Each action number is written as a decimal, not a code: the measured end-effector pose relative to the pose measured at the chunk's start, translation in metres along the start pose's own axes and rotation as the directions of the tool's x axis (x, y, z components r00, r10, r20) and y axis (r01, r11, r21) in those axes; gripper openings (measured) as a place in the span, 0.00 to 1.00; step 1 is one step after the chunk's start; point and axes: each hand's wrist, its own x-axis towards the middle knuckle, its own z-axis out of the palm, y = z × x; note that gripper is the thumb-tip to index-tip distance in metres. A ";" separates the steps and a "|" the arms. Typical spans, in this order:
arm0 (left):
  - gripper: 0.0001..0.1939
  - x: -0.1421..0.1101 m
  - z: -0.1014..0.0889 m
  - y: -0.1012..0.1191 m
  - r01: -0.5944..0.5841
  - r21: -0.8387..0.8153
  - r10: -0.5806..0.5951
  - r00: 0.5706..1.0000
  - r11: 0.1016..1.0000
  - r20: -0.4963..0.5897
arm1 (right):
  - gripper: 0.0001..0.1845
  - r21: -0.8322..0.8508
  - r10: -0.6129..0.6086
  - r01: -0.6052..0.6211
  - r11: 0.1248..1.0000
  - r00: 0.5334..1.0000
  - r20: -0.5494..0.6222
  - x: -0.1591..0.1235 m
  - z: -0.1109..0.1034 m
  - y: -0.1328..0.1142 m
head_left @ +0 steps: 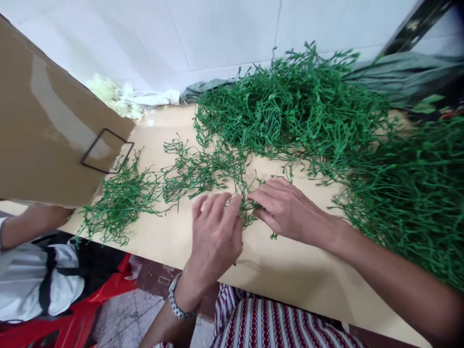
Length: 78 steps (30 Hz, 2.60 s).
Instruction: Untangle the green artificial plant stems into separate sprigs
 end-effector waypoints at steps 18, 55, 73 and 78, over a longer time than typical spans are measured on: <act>0.07 0.007 0.000 0.004 0.311 -0.824 -0.306 0.935 0.473 0.178 | 0.08 0.371 0.271 -0.182 0.911 0.941 -0.204 -0.055 0.003 0.023; 0.04 0.013 0.008 0.005 0.366 -0.843 -0.244 0.926 0.395 0.288 | 0.12 0.333 0.122 0.030 0.943 0.896 -0.426 -0.034 0.026 -0.027; 0.02 0.006 0.005 0.004 0.416 -0.887 -0.478 0.832 0.200 0.282 | 0.08 0.419 0.223 -0.072 0.905 0.919 -0.325 -0.059 0.010 -0.006; 0.02 0.010 0.007 0.017 0.420 -0.878 -0.347 0.878 0.229 0.330 | 0.40 0.341 0.185 -0.063 0.938 0.923 -0.337 -0.047 -0.011 -0.004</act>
